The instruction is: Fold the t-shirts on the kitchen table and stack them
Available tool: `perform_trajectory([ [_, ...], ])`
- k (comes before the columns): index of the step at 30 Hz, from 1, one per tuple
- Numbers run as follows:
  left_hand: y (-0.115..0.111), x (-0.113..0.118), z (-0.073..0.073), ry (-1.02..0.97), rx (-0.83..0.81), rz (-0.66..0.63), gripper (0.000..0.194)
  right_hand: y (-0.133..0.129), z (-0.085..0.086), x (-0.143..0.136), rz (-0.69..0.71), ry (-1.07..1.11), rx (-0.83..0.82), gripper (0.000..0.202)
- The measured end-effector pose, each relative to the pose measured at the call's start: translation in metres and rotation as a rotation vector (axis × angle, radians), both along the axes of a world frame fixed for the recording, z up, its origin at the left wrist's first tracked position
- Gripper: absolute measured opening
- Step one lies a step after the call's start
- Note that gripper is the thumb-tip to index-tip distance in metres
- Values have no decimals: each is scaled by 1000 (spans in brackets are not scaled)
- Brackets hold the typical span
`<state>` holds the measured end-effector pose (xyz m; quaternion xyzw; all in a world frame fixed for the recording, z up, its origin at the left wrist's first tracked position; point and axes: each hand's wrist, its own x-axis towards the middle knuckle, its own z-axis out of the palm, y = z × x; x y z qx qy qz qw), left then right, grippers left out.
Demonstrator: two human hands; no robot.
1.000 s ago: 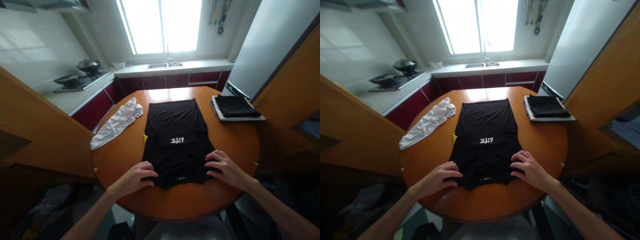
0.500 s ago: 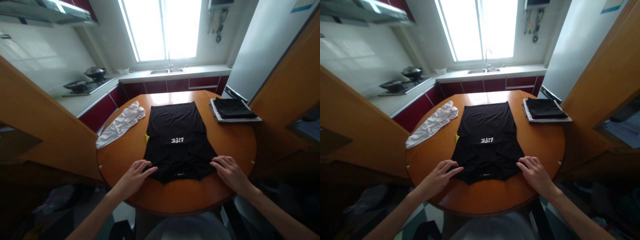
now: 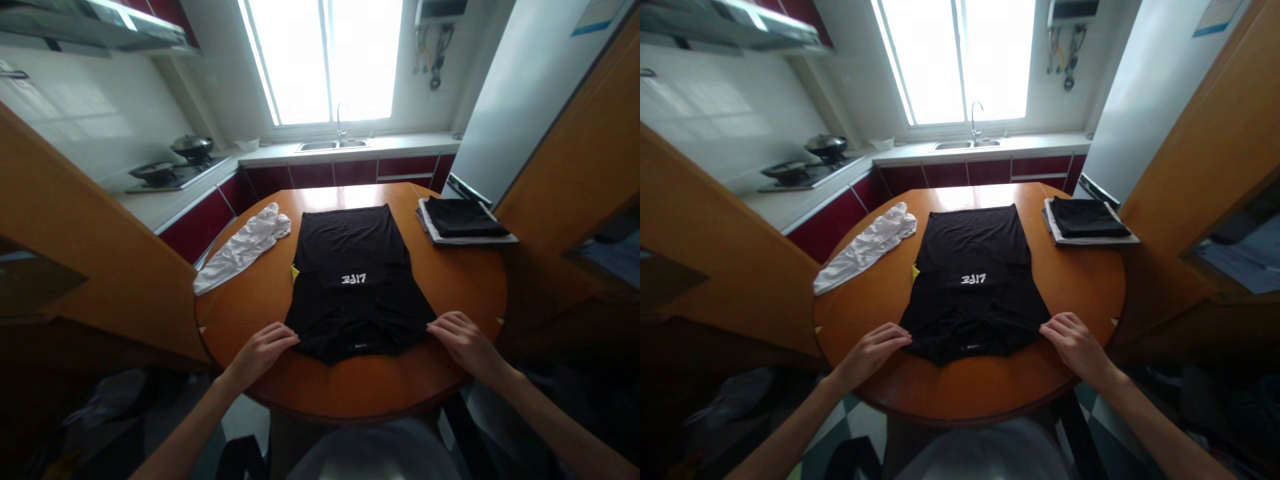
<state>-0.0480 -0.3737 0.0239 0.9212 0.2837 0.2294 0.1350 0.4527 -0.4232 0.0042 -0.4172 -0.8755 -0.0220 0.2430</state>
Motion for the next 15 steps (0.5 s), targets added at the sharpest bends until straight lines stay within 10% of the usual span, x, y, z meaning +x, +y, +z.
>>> perform_trajectory([
  [15, -37, -4, 59, 62, -461, -41, 27, -39, 68, 8, 56, 107, -469, 25],
])
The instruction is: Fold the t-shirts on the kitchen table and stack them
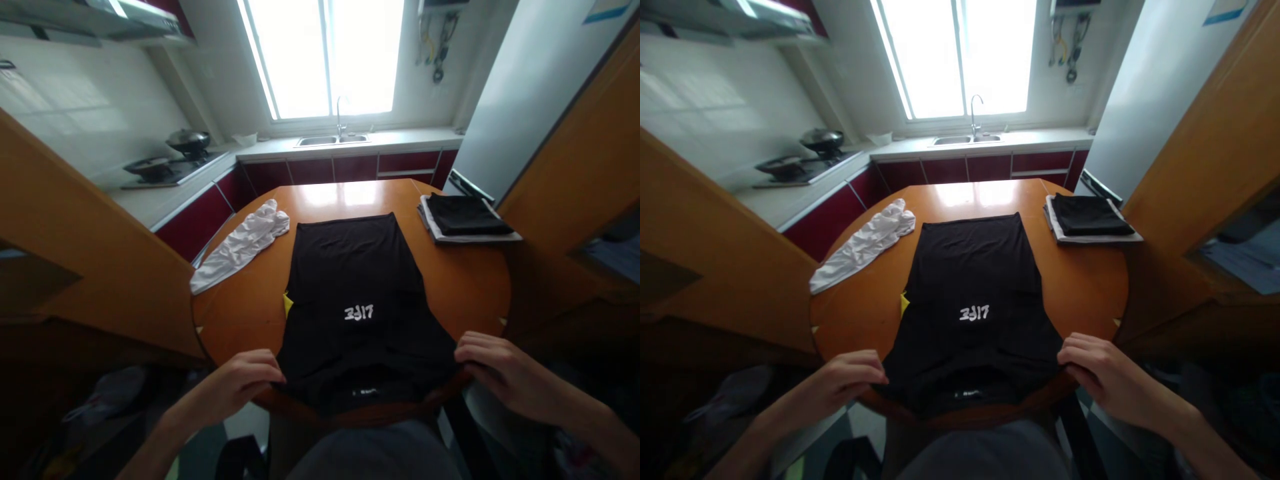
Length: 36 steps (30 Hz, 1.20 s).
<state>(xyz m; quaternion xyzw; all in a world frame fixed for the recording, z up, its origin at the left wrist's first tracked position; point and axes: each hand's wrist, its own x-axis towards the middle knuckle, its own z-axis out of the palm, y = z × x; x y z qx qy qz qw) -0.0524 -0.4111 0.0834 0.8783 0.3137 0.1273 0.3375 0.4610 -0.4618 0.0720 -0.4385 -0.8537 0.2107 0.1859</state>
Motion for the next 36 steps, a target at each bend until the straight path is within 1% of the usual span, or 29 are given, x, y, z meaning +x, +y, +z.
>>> perform_trajectory([
  [2, 5, 0, 12, -5, -60, 31, 23, 4, 11, 0, -31, 66, -80, 23],
  [4, 21, 0, 21, -19, -103, 99, 20, 21, 19, -1, -90, 144, -121, 20],
  [6, 47, 1, 26, -63, -138, 212, 23, 51, 24, -2, -175, 231, -153, 19],
  [8, 81, 3, 24, -135, -153, 344, 29, 90, 23, -4, -242, 320, -191, 24],
  [10, 115, 7, 14, -184, -151, 448, 36, 132, 16, -6, -269, 393, -214, 30],
  [12, 145, 12, -4, -189, -149, 519, 40, 170, 2, -10, -303, 417, -223, 32],
  [14, 165, 17, -24, -181, -163, 589, 40, 198, -15, -15, -359, 400, -242, 30],
  [15, 171, 19, -34, -176, -173, 620, 39, 208, -23, -18, -390, 387, -256, 28],
  [17, 175, 20, -48, -170, -182, 660, 38, 219, -36, -21, -430, 375, -282, 26],
  [19, 174, 19, -54, -182, -162, 672, 38, 223, -41, -20, -429, 393, -287, 26],
  [24, 174, 13, -50, -252, -41, 719, 37, 228, -31, -10, -401, 433, -176, 28],
  [26, 179, 13, -53, -261, -30, 728, 37, 233, -30, -10, -406, 433, -160, 27],
  [28, 183, 15, -58, -245, -30, 722, 35, 237, -33, -11, -417, 439, -176, 26],
  [32, 187, 16, -68, -210, 8, 717, 33, 242, -46, -15, -437, 455, -217, 26],
  [36, 189, 14, -70, -175, 31, 699, 31, 246, -53, -11, -426, 444, -215, 25],
])
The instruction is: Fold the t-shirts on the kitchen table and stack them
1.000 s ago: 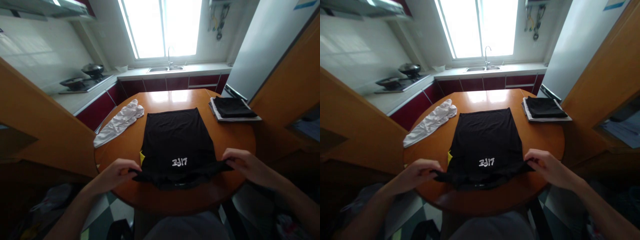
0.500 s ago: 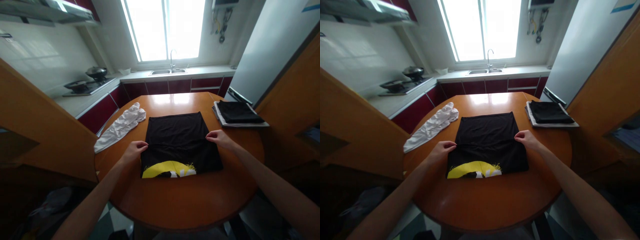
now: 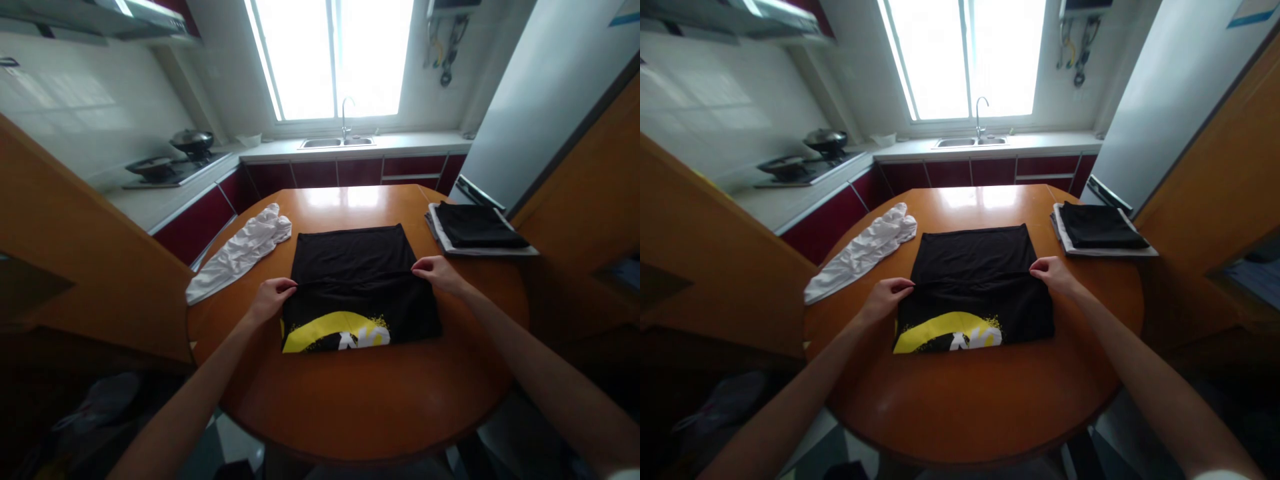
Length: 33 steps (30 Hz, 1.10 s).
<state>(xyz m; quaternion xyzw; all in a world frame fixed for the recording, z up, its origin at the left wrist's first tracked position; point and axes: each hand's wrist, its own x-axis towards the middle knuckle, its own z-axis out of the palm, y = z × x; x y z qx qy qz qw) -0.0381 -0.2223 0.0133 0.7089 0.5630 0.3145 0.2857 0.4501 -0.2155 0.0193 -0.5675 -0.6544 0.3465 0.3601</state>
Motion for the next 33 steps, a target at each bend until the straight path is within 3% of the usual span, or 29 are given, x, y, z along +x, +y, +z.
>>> perform_trajectory([
  [4, -8, 6, 8, 97, 119, 51, 32, -4, 0, -1, -47, -168, 24, 18],
  [8, -41, 28, 22, 228, 388, -40, 28, -41, 2, -27, -218, -471, 294, 23],
  [11, -67, 51, 24, 318, 405, -203, 33, -80, -3, -58, -116, -567, 425, 37],
  [15, -79, 62, 6, 569, 303, -280, 59, -107, -24, -74, 23, -748, 378, 54],
  [19, -76, 53, -12, 733, 179, -232, 70, -104, -42, -58, 50, -847, 238, 63],
  [22, -73, 56, -8, 765, 174, -233, 74, -99, -37, -58, 31, -863, 216, 65],
  [26, -64, 80, 0, 731, 236, -252, 72, -90, -23, -84, 45, -837, 260, 66],
  [29, -53, 95, -6, 695, 224, -252, 71, -77, -23, -101, 94, -824, 220, 66],
  [33, -47, 97, -13, 633, 195, -240, 67, -68, -28, -100, 95, -758, 167, 64],
])
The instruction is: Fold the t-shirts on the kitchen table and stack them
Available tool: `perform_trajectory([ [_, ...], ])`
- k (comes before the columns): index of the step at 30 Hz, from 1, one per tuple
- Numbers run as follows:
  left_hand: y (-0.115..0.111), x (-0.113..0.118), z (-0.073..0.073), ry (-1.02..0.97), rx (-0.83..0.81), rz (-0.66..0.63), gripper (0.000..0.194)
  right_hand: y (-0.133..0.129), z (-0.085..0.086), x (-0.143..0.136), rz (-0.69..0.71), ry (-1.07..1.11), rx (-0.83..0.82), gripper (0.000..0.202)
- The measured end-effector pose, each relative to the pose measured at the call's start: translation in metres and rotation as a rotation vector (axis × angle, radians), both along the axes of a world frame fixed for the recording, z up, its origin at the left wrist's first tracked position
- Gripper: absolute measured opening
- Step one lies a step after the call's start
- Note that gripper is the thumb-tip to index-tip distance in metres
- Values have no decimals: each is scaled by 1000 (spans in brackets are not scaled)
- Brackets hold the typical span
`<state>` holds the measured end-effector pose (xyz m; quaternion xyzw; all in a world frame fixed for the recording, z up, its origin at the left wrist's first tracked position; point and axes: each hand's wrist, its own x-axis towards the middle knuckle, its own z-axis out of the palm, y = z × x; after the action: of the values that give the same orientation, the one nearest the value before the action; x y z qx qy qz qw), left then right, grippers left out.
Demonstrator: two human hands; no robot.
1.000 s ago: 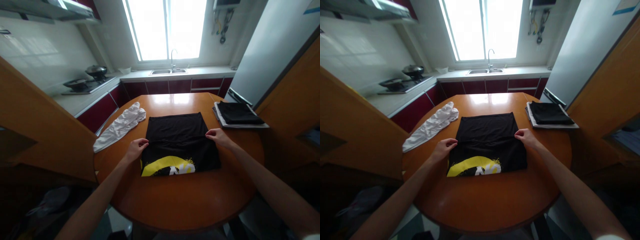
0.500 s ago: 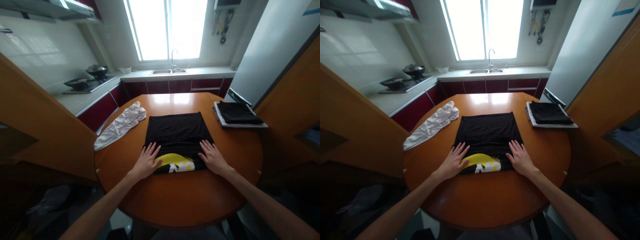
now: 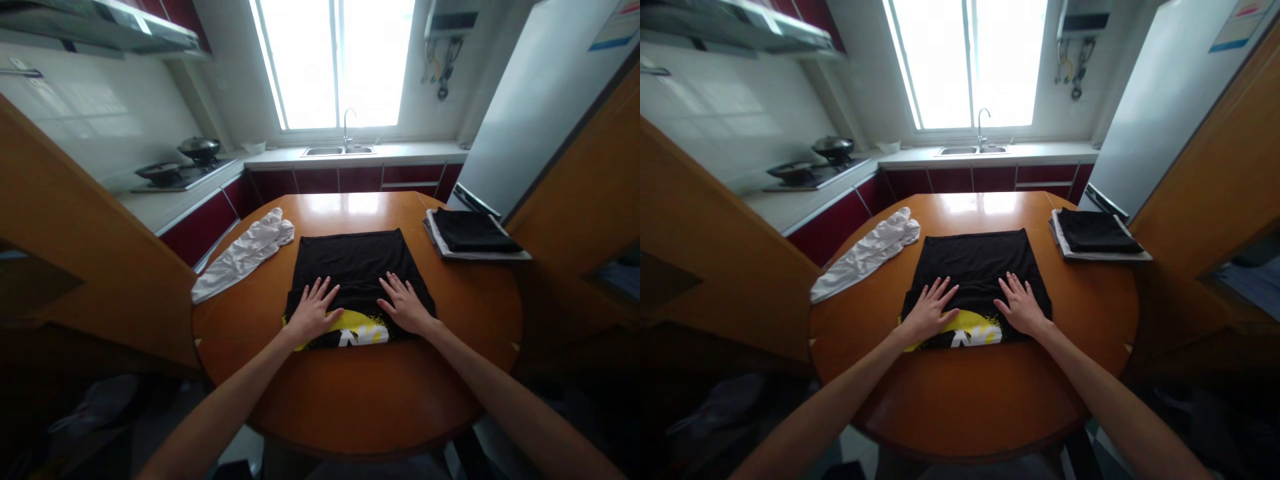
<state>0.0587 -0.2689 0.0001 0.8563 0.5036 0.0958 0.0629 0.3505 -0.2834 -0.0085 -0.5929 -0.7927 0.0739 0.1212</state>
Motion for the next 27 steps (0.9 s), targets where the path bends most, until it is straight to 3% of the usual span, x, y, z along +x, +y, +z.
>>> perform_trajectory([
  [3, -10, -10, 10, -91, 49, -22, 60, -10, 4, 12, 18, 57, 96, 59],
  [8, -54, -36, 33, -209, 118, -120, 33, -46, 4, 42, 165, 66, 187, 55],
  [13, -86, -66, 30, -159, 121, -204, 40, -68, -3, 68, 242, 28, 130, 57],
  [19, -89, -93, 17, -110, 204, -248, 34, -83, 6, 90, 276, 47, 229, 44],
  [22, -87, -102, 18, -115, 191, -285, 32, -89, 6, 102, 262, 37, 268, 31],
  [27, -89, -102, 25, -189, 118, -311, 28, -95, 3, 110, 276, 64, 292, 28],
])
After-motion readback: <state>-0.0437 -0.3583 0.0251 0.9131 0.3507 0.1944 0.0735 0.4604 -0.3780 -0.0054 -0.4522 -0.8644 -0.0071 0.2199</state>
